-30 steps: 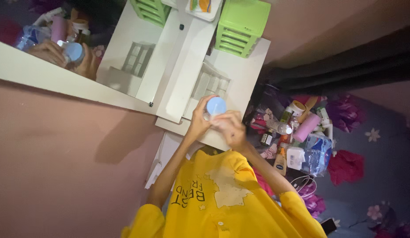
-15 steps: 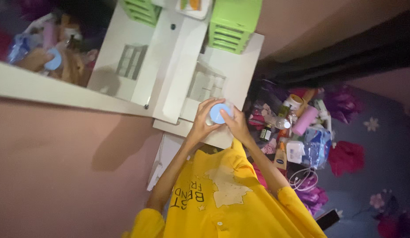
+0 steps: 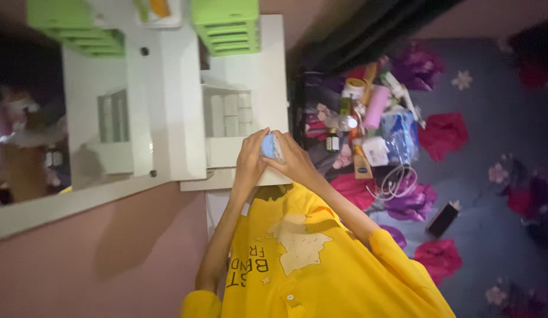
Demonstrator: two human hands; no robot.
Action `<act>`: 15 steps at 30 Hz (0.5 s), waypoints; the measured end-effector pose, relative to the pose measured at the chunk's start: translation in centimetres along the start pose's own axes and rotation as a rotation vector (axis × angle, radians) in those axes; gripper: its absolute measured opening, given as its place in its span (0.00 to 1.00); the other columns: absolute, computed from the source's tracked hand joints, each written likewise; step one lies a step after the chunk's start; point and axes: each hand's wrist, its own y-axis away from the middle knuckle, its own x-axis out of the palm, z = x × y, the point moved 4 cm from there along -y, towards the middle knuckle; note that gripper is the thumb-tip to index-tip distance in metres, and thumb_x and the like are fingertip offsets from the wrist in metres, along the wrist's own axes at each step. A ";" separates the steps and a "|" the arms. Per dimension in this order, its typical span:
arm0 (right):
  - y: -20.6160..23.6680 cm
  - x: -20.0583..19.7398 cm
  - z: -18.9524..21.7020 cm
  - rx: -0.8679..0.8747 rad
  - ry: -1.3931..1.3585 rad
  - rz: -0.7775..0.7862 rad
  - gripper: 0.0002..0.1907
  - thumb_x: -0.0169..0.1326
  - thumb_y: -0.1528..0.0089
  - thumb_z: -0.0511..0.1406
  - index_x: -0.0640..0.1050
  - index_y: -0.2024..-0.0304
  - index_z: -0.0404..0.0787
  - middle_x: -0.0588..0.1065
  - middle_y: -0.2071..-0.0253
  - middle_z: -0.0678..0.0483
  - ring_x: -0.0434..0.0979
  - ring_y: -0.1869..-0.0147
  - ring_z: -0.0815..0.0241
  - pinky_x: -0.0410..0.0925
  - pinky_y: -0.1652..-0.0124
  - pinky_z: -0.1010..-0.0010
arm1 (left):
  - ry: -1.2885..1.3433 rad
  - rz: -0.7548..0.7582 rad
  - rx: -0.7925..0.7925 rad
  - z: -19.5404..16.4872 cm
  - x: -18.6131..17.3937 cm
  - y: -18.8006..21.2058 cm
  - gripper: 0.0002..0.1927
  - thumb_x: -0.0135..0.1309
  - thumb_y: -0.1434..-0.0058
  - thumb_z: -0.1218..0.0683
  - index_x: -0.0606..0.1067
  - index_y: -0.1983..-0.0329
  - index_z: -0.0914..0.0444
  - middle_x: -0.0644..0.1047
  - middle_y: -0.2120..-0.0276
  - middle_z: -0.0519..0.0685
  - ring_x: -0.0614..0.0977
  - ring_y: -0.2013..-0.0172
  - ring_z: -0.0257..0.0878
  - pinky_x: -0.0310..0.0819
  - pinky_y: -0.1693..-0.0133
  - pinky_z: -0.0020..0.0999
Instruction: The person wipes a white shelf and mirror with a pink cloth, then wipes several small containers and bottles one by one before placing them on the bed. The person also wipes a small white box on the shelf.
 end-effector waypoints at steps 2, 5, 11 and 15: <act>1.3 -0.6 -1.8 0.032 0.010 -0.025 0.37 0.66 0.42 0.44 0.66 0.36 0.38 0.71 0.45 0.41 0.74 0.40 0.39 0.69 0.47 0.56 | -0.003 0.053 0.050 -0.4 1.7 0.3 0.41 0.56 0.54 0.72 0.68 0.32 0.63 0.75 0.40 0.57 0.74 0.41 0.55 0.69 0.38 0.44; 4.2 -1.0 -6.2 0.023 -0.063 -0.169 0.35 0.66 0.42 0.43 0.68 0.38 0.37 0.73 0.45 0.42 0.76 0.43 0.43 0.70 0.48 0.58 | -0.046 0.167 0.080 -1.1 5.6 -0.4 0.40 0.61 0.51 0.68 0.66 0.32 0.67 0.73 0.39 0.60 0.73 0.40 0.57 0.68 0.38 0.46; 10.2 0.5 -19.3 0.795 -0.791 -0.484 0.26 0.64 0.41 0.42 0.74 0.42 0.44 0.76 0.61 0.52 0.74 0.69 0.66 0.68 0.72 0.73 | 0.188 0.350 -0.045 -0.2 10.3 -0.1 0.40 0.69 0.49 0.59 0.67 0.32 0.63 0.73 0.44 0.61 0.75 0.46 0.54 0.70 0.44 0.43; 13.1 -1.0 -22.3 1.038 -0.831 -0.778 0.25 0.69 0.45 0.39 0.70 0.50 0.44 0.74 0.67 0.55 0.73 0.76 0.68 0.67 0.79 0.73 | 0.297 0.434 -0.125 1.4 13.5 1.1 0.30 0.66 0.43 0.58 0.71 0.37 0.61 0.79 0.49 0.54 0.82 0.52 0.45 0.77 0.49 0.37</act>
